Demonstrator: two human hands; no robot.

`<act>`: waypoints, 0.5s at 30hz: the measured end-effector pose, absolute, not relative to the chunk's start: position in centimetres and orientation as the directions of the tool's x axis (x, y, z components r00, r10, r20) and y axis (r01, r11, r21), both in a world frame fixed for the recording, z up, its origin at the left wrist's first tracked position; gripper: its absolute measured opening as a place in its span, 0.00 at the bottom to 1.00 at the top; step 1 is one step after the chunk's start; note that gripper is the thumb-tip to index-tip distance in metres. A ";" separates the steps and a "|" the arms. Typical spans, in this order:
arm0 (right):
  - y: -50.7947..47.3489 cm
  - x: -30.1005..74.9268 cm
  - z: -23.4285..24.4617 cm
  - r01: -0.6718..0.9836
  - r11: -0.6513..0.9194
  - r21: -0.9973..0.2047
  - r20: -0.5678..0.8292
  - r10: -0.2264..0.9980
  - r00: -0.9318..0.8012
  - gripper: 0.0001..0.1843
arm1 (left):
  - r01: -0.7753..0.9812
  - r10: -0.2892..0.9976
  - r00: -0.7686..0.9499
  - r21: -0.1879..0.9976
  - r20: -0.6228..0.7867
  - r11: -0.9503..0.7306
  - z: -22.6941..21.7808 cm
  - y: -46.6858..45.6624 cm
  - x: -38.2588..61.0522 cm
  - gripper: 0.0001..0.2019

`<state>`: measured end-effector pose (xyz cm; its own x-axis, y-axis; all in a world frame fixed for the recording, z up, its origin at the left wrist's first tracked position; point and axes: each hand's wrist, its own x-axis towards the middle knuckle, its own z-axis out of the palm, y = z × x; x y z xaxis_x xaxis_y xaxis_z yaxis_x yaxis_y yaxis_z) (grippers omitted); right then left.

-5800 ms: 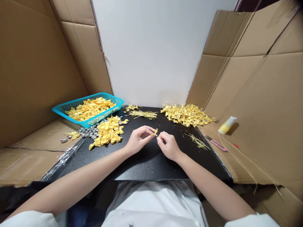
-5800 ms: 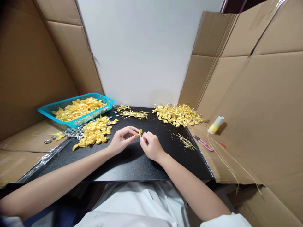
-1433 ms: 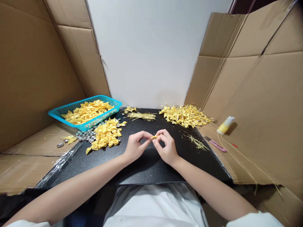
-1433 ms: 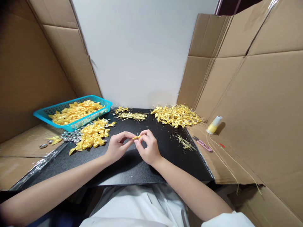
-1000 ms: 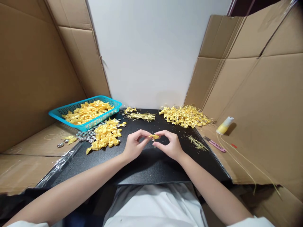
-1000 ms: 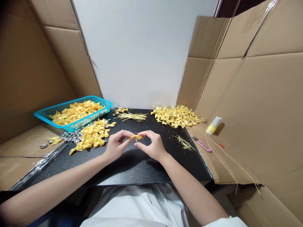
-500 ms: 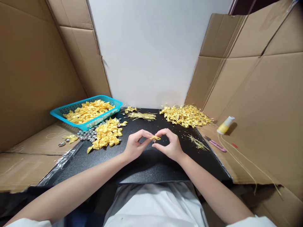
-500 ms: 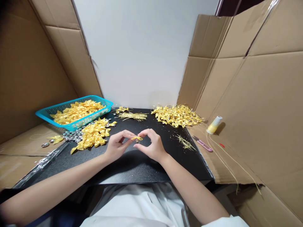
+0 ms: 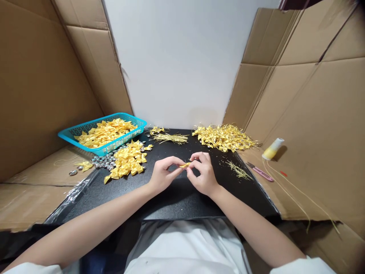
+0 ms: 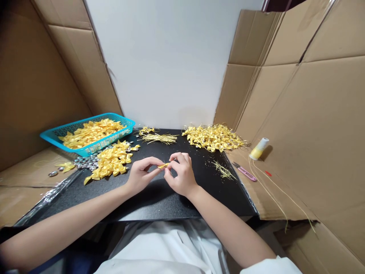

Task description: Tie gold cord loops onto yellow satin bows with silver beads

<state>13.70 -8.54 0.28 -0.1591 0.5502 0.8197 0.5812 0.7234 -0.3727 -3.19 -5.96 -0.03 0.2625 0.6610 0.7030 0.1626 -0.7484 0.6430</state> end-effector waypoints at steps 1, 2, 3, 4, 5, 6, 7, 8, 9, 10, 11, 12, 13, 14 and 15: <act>-8.6 13.7 0.3 0.573 0.726 -0.380 0.816 0.555 -0.163 0.08 | 0.147 0.682 0.255 0.670 0.685 -0.728 0.0 -5.9 -3.2 0.04; -8.6 13.7 0.4 0.562 0.731 -0.387 0.812 0.559 -0.167 0.08 | 0.130 0.705 0.242 0.698 0.666 -0.704 0.0 -5.9 -3.1 0.05; -8.7 13.7 0.4 0.546 0.738 -0.396 0.811 0.560 -0.170 0.09 | 0.115 0.727 0.227 0.723 0.648 -0.681 0.0 -5.9 -3.1 0.06; -8.7 13.7 0.5 0.527 0.748 -0.404 0.812 0.558 -0.169 0.10 | 0.103 0.745 0.211 0.743 0.633 -0.661 0.0 -5.9 -3.1 0.06; -8.7 13.7 0.5 0.506 0.758 -0.413 0.816 0.554 -0.164 0.10 | 0.094 0.758 0.199 0.758 0.621 -0.646 0.1 -5.9 -3.1 0.06; -8.7 13.7 0.5 0.485 0.766 -0.422 0.820 0.551 -0.157 0.10 | 0.085 0.765 0.192 0.766 0.615 -0.637 0.2 -5.9 -3.1 0.06; -8.7 13.7 0.5 0.467 0.773 -0.430 0.822 0.549 -0.150 0.11 | 0.077 0.768 0.189 0.771 0.611 -0.632 0.2 -6.0 -3.0 0.07; -8.7 13.7 0.5 0.453 0.775 -0.440 0.822 0.551 -0.144 0.10 | 0.067 0.771 0.191 0.776 0.607 -0.627 0.3 -6.0 -3.0 0.07; -8.7 13.7 0.6 0.443 0.775 -0.451 0.819 0.557 -0.140 0.10 | 0.057 0.773 0.194 0.780 0.604 -0.623 0.3 -6.0 -3.0 0.07; -8.7 13.7 0.6 0.436 0.772 -0.463 0.812 0.566 -0.140 0.10 | 0.048 0.774 0.198 0.783 0.601 -0.621 0.3 -6.0 -2.9 0.07; -8.7 13.6 0.6 0.433 0.767 -0.474 0.804 0.577 -0.143 0.10 | 0.040 0.774 0.201 0.784 0.600 -0.619 0.3 -6.0 -2.9 0.08; -8.7 13.6 0.6 0.433 0.761 -0.483 0.796 0.588 -0.146 0.10 | 0.035 0.774 0.204 0.786 0.599 -0.617 0.3 -6.0 -2.9 0.08; -8.7 13.6 0.6 0.435 0.755 -0.491 0.787 0.598 -0.148 0.10 | 0.031 0.775 0.208 0.788 0.597 -0.615 0.2 -6.0 -2.9 0.08; -8.7 13.6 0.6 0.436 0.750 -0.498 0.781 0.606 -0.150 0.11 | 0.026 0.776 0.208 0.790 0.595 -0.613 0.2 -6.0 -2.9 0.08; -8.7 13.6 0.6 0.437 0.747 -0.502 0.777 0.611 -0.152 0.11 | 0.023 0.777 0.208 0.792 0.594 -0.611 0.1 -6.0 -2.9 0.08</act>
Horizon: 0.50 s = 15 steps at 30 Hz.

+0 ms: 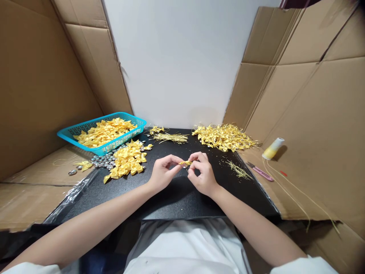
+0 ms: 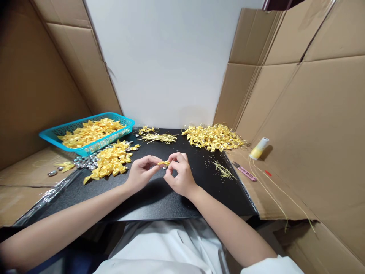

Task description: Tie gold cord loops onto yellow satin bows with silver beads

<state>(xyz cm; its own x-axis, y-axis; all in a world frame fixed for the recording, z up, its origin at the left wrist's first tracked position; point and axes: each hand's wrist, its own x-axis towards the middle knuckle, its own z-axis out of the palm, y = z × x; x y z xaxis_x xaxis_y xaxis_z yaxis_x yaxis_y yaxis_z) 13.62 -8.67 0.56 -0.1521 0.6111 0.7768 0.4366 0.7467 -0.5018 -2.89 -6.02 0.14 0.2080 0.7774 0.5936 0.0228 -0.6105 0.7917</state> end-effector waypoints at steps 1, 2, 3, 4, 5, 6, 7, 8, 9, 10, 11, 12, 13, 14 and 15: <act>-8.7 13.6 0.6 0.435 0.746 -0.505 0.775 0.613 -0.153 0.11 | 0.019 0.779 0.209 0.794 0.591 -0.608 0.1 -6.0 -2.9 0.08; -8.6 13.6 0.6 0.431 0.747 -0.506 0.775 0.613 -0.154 0.11 | 0.016 0.780 0.208 0.795 0.590 -0.606 0.1 -6.0 -2.9 0.08; -8.6 13.6 0.5 0.427 0.750 -0.506 0.777 0.611 -0.152 0.11 | 0.012 0.781 0.207 0.797 0.589 -0.604 0.1 -6.0 -2.9 0.07; -8.6 13.6 0.5 0.422 0.752 -0.506 0.779 0.609 -0.152 0.11 | 0.011 0.782 0.205 0.797 0.589 -0.603 0.0 -6.0 -2.9 0.07; -8.6 13.6 0.5 0.420 0.753 -0.506 0.779 0.608 -0.151 0.11 | 0.013 0.782 0.205 0.797 0.588 -0.603 0.0 -5.9 -2.9 0.07; -8.6 13.6 0.5 0.419 0.752 -0.509 0.778 0.610 -0.149 0.11 | 0.015 0.782 0.205 0.797 0.588 -0.603 0.0 -5.9 -2.9 0.07; -8.6 13.6 0.5 0.419 0.749 -0.513 0.776 0.613 -0.148 0.11 | 0.017 0.782 0.206 0.797 0.588 -0.604 0.1 -5.9 -2.9 0.07; -8.6 13.6 0.5 0.420 0.746 -0.517 0.773 0.617 -0.146 0.11 | 0.020 0.782 0.207 0.797 0.588 -0.604 0.1 -5.9 -2.9 0.07; -8.6 13.6 0.5 0.419 0.744 -0.521 0.770 0.621 -0.145 0.11 | 0.021 0.782 0.209 0.797 0.587 -0.603 0.1 -5.9 -2.8 0.07; -8.6 13.6 0.5 0.418 0.743 -0.523 0.769 0.622 -0.144 0.11 | 0.020 0.782 0.209 0.797 0.588 -0.604 0.1 -5.9 -2.9 0.07; -8.6 13.6 0.5 0.416 0.744 -0.524 0.770 0.622 -0.143 0.11 | 0.017 0.782 0.209 0.797 0.588 -0.604 0.1 -5.9 -2.9 0.07; -8.6 13.6 0.5 0.415 0.744 -0.523 0.770 0.621 -0.143 0.11 | 0.015 0.782 0.209 0.797 0.588 -0.603 0.1 -5.9 -2.9 0.07; -8.6 13.6 0.4 0.415 0.745 -0.523 0.771 0.621 -0.143 0.11 | 0.013 0.782 0.209 0.798 0.588 -0.603 0.1 -5.9 -2.9 0.08; -8.6 13.6 0.4 0.416 0.744 -0.522 0.771 0.621 -0.143 0.11 | 0.010 0.782 0.208 0.799 0.587 -0.602 0.1 -5.9 -2.9 0.08; -8.6 13.6 0.4 0.418 0.743 -0.522 0.770 0.622 -0.143 0.11 | 0.008 0.784 0.208 0.800 0.585 -0.599 0.1 -5.9 -2.9 0.08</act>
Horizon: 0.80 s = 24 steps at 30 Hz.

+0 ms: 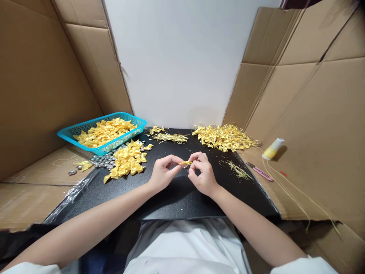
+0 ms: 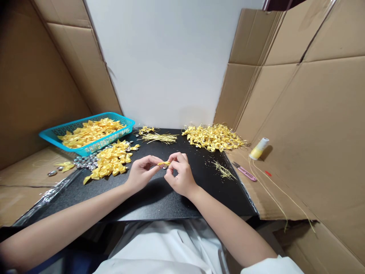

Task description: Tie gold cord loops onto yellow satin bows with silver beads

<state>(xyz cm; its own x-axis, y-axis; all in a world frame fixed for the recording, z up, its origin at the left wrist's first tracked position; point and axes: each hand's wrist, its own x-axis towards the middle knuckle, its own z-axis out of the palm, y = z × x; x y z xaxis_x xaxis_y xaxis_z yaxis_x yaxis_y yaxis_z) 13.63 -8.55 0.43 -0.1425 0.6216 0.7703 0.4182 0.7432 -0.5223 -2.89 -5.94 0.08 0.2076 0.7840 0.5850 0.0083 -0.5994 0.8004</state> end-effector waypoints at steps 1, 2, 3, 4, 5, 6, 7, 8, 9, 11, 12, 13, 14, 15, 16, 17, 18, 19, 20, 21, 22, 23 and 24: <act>-8.5 13.6 0.4 0.420 0.742 -0.523 0.769 0.623 -0.143 0.11 | 0.007 0.786 0.206 0.802 0.583 -0.597 0.1 -5.9 -2.9 0.08; -8.5 13.6 0.4 0.421 0.741 -0.523 0.768 0.624 -0.144 0.11 | 0.007 0.788 0.205 0.804 0.581 -0.594 0.1 -5.9 -2.9 0.07; -8.5 13.6 0.4 0.422 0.741 -0.523 0.767 0.625 -0.145 0.11 | 0.007 0.789 0.204 0.805 0.580 -0.594 0.1 -5.9 -2.9 0.07; -8.5 13.6 0.4 0.421 0.741 -0.523 0.767 0.624 -0.147 0.11 | 0.009 0.789 0.203 0.804 0.580 -0.594 0.1 -5.9 -2.9 0.07; -8.5 13.6 0.4 0.419 0.743 -0.522 0.768 0.623 -0.149 0.11 | 0.011 0.788 0.205 0.804 0.580 -0.595 0.1 -5.9 -2.9 0.07; -8.5 13.6 0.4 0.416 0.745 -0.522 0.769 0.622 -0.149 0.11 | 0.013 0.787 0.204 0.802 0.582 -0.597 0.1 -5.9 -2.9 0.07; -8.5 13.6 0.4 0.413 0.746 -0.522 0.769 0.621 -0.150 0.11 | 0.013 0.786 0.205 0.801 0.584 -0.599 0.1 -5.9 -2.9 0.07; -8.5 13.6 0.4 0.411 0.746 -0.523 0.769 0.621 -0.149 0.11 | 0.011 0.785 0.206 0.800 0.585 -0.600 0.1 -5.9 -2.9 0.07; -8.5 13.6 0.4 0.411 0.745 -0.525 0.767 0.623 -0.149 0.11 | 0.008 0.784 0.207 0.800 0.586 -0.600 0.0 -5.9 -2.9 0.06; -8.5 13.6 0.4 0.414 0.739 -0.531 0.762 0.630 -0.149 0.11 | 0.003 0.783 0.210 0.800 0.586 -0.599 0.0 -5.9 -2.9 0.06; -8.5 13.6 0.4 0.416 0.737 -0.533 0.760 0.633 -0.148 0.11 | 0.003 0.783 0.211 0.801 0.585 -0.599 0.0 -5.9 -2.9 0.05; -8.5 13.6 0.4 0.417 0.736 -0.534 0.759 0.634 -0.147 0.11 | 0.003 0.783 0.210 0.801 0.585 -0.599 0.0 -5.8 -2.9 0.05; -8.5 13.6 0.4 0.416 0.737 -0.533 0.760 0.633 -0.148 0.11 | 0.003 0.784 0.210 0.801 0.585 -0.598 0.0 -5.8 -2.9 0.05; -8.5 13.6 0.4 0.414 0.739 -0.531 0.762 0.631 -0.148 0.11 | 0.003 0.784 0.209 0.802 0.584 -0.598 -0.1 -5.8 -2.9 0.05; -8.5 13.6 0.4 0.411 0.742 -0.529 0.764 0.627 -0.149 0.11 | 0.003 0.786 0.209 0.803 0.582 -0.596 -0.1 -5.8 -2.9 0.05; -8.5 13.6 0.3 0.408 0.745 -0.527 0.767 0.624 -0.149 0.11 | 0.001 0.787 0.208 0.804 0.581 -0.594 -0.1 -5.8 -2.9 0.05; -8.5 13.6 0.3 0.405 0.748 -0.526 0.769 0.622 -0.149 0.11 | -0.002 0.788 0.207 0.805 0.580 -0.593 -0.1 -5.8 -2.9 0.05; -8.5 13.6 0.3 0.403 0.749 -0.526 0.770 0.621 -0.149 0.11 | -0.007 0.788 0.207 0.806 0.580 -0.592 -0.1 -5.8 -2.9 0.05; -8.5 13.6 0.3 0.402 0.750 -0.526 0.770 0.620 -0.149 0.11 | -0.011 0.788 0.207 0.807 0.579 -0.590 -0.1 -5.8 -2.9 0.04; -8.5 13.6 0.3 0.401 0.749 -0.527 0.769 0.621 -0.149 0.11 | -0.015 0.789 0.208 0.808 0.579 -0.589 -0.1 -5.8 -2.9 0.04; -8.5 13.6 0.3 0.400 0.749 -0.528 0.768 0.622 -0.150 0.10 | -0.017 0.789 0.209 0.809 0.578 -0.587 -0.1 -5.8 -2.8 0.04; -8.5 13.6 0.3 0.399 0.749 -0.529 0.768 0.623 -0.150 0.10 | -0.019 0.790 0.208 0.810 0.577 -0.587 -0.1 -5.8 -2.8 0.04; -8.5 13.6 0.3 0.399 0.749 -0.529 0.768 0.623 -0.151 0.10 | -0.017 0.791 0.208 0.810 0.576 -0.586 -0.1 -5.8 -2.8 0.04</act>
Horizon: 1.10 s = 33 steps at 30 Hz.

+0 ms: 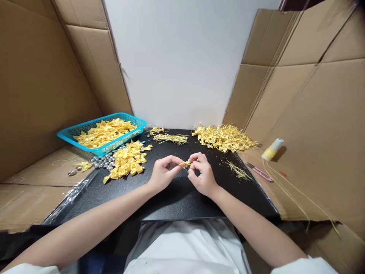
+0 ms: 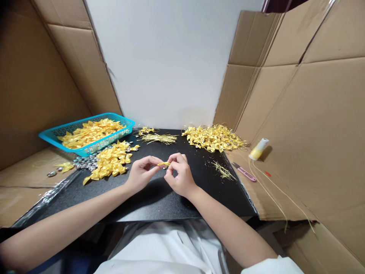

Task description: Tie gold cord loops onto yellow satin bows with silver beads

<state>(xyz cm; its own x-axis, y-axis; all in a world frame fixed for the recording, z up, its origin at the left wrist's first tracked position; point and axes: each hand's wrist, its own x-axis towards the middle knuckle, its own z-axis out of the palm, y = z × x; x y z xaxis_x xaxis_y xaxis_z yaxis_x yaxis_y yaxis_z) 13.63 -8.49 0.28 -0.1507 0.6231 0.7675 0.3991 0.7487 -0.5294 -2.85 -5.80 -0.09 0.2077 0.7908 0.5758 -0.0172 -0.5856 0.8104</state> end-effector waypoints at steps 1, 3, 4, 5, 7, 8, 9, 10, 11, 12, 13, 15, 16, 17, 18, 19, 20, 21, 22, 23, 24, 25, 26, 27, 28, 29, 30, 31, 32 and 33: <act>-8.5 13.6 0.3 0.399 0.749 -0.529 0.768 0.623 -0.151 0.10 | -0.015 0.791 0.207 0.811 0.575 -0.585 -0.1 -5.8 -2.9 0.03; -8.5 13.6 0.3 0.400 0.749 -0.528 0.768 0.622 -0.152 0.10 | -0.014 0.792 0.206 0.811 0.575 -0.585 -0.1 -5.8 -2.9 0.03; -8.5 13.6 0.3 0.400 0.749 -0.528 0.768 0.623 -0.152 0.10 | -0.014 0.792 0.207 0.811 0.574 -0.585 -0.1 -5.8 -2.9 0.03; -8.5 13.6 0.3 0.400 0.749 -0.529 0.767 0.624 -0.153 0.10 | -0.014 0.792 0.208 0.812 0.574 -0.584 -0.1 -5.8 -2.9 0.03; -8.5 13.6 0.3 0.399 0.747 -0.531 0.764 0.626 -0.155 0.10 | -0.016 0.793 0.208 0.812 0.573 -0.583 -0.1 -5.8 -2.9 0.03; -8.5 13.6 0.3 0.401 0.746 -0.532 0.763 0.627 -0.156 0.10 | -0.016 0.793 0.208 0.813 0.573 -0.583 -0.1 -5.8 -2.9 0.03; -8.5 13.6 0.3 0.403 0.745 -0.532 0.762 0.629 -0.156 0.10 | -0.014 0.793 0.209 0.813 0.572 -0.582 -0.1 -5.8 -2.9 0.03; -8.5 13.6 0.3 0.406 0.742 -0.533 0.760 0.631 -0.157 0.10 | -0.013 0.793 0.210 0.813 0.572 -0.583 -0.1 -5.7 -2.9 0.03; -8.5 13.6 0.3 0.410 0.740 -0.533 0.757 0.634 -0.159 0.10 | -0.011 0.792 0.212 0.812 0.572 -0.583 -0.2 -5.7 -2.9 0.03; -8.5 13.6 0.3 0.413 0.738 -0.534 0.755 0.636 -0.160 0.11 | -0.010 0.791 0.213 0.811 0.574 -0.585 -0.2 -5.7 -2.9 0.03; -8.4 13.6 0.3 0.415 0.736 -0.535 0.753 0.638 -0.161 0.11 | -0.009 0.790 0.214 0.809 0.575 -0.587 -0.2 -5.7 -2.9 0.03; -8.4 13.6 0.2 0.415 0.734 -0.538 0.750 0.641 -0.162 0.11 | -0.007 0.785 0.215 0.805 0.581 -0.594 -0.3 -5.6 -3.0 0.03; -8.4 13.6 0.2 0.413 0.733 -0.540 0.749 0.643 -0.162 0.11 | -0.007 0.782 0.213 0.801 0.586 -0.598 -0.3 -5.6 -3.0 0.03; -8.4 13.6 0.2 0.411 0.733 -0.543 0.747 0.645 -0.164 0.11 | -0.008 0.779 0.213 0.798 0.590 -0.603 -0.4 -5.5 -3.0 0.03; -8.4 13.6 0.2 0.409 0.731 -0.546 0.744 0.648 -0.165 0.11 | -0.009 0.775 0.215 0.794 0.595 -0.607 -0.4 -5.5 -3.0 0.02; -8.4 13.6 0.1 0.407 0.729 -0.550 0.740 0.652 -0.167 0.11 | -0.011 0.771 0.216 0.791 0.599 -0.612 -0.4 -5.5 -3.0 0.02; -8.4 13.6 0.1 0.406 0.726 -0.554 0.736 0.656 -0.170 0.11 | -0.012 0.767 0.218 0.788 0.603 -0.616 -0.4 -5.5 -3.0 0.02; -8.4 13.6 0.1 0.406 0.724 -0.558 0.731 0.660 -0.172 0.11 | -0.013 0.765 0.219 0.786 0.606 -0.618 -0.4 -5.5 -3.0 0.03; -8.4 13.5 0.1 0.407 0.722 -0.559 0.729 0.663 -0.174 0.11 | -0.012 0.764 0.218 0.784 0.608 -0.620 -0.4 -5.5 -3.0 0.03; -8.4 13.5 0.1 0.409 0.721 -0.560 0.727 0.664 -0.176 0.11 | -0.011 0.763 0.217 0.783 0.609 -0.621 -0.3 -5.5 -3.0 0.03; -8.4 13.5 0.0 0.410 0.722 -0.558 0.728 0.663 -0.177 0.11 | -0.009 0.764 0.213 0.784 0.608 -0.621 -0.3 -5.6 -3.0 0.03; -8.5 13.4 0.0 0.412 0.724 -0.554 0.730 0.660 -0.177 0.11 | -0.007 0.766 0.213 0.785 0.607 -0.620 -0.3 -5.6 -3.0 0.03; -8.5 13.4 0.0 0.415 0.726 -0.548 0.734 0.656 -0.177 0.11 | -0.005 0.767 0.212 0.786 0.606 -0.619 -0.3 -5.6 -3.0 0.04; -8.5 13.3 -0.1 0.418 0.728 -0.543 0.739 0.651 -0.176 0.11 | -0.003 0.768 0.210 0.786 0.605 -0.618 -0.3 -5.6 -3.0 0.04; -8.5 13.3 -0.2 0.423 0.730 -0.537 0.742 0.647 -0.174 0.10 | -0.002 0.768 0.209 0.786 0.605 -0.619 -0.3 -5.6 -3.0 0.04; -8.6 13.2 -0.2 0.429 0.730 -0.532 0.745 0.645 -0.173 0.10 | -0.002 0.768 0.207 0.785 0.606 -0.619 -0.3 -5.6 -3.0 0.05; -8.6 13.2 -0.3 0.436 0.729 -0.528 0.746 0.643 -0.172 0.10 | -0.003 0.767 0.205 0.784 0.608 -0.620 -0.3 -5.6 -3.0 0.05; -8.6 13.1 -0.3 0.444 0.726 -0.526 0.745 0.644 -0.171 0.10 | -0.006 0.765 0.204 0.782 0.611 -0.623 -0.3 -5.7 -3.0 0.05; -8.6 13.1 -0.3 0.452 0.722 -0.524 0.743 0.647 -0.171 0.10 | -0.008 0.761 0.204 0.779 0.615 -0.627 -0.4 -5.7 -2.9 0.04; -8.6 13.0 -0.4 0.460 0.717 -0.524 0.741 0.650 -0.169 0.10 | -0.008 0.756 0.206 0.773 0.622 -0.634 -0.4 -5.7 -2.9 0.04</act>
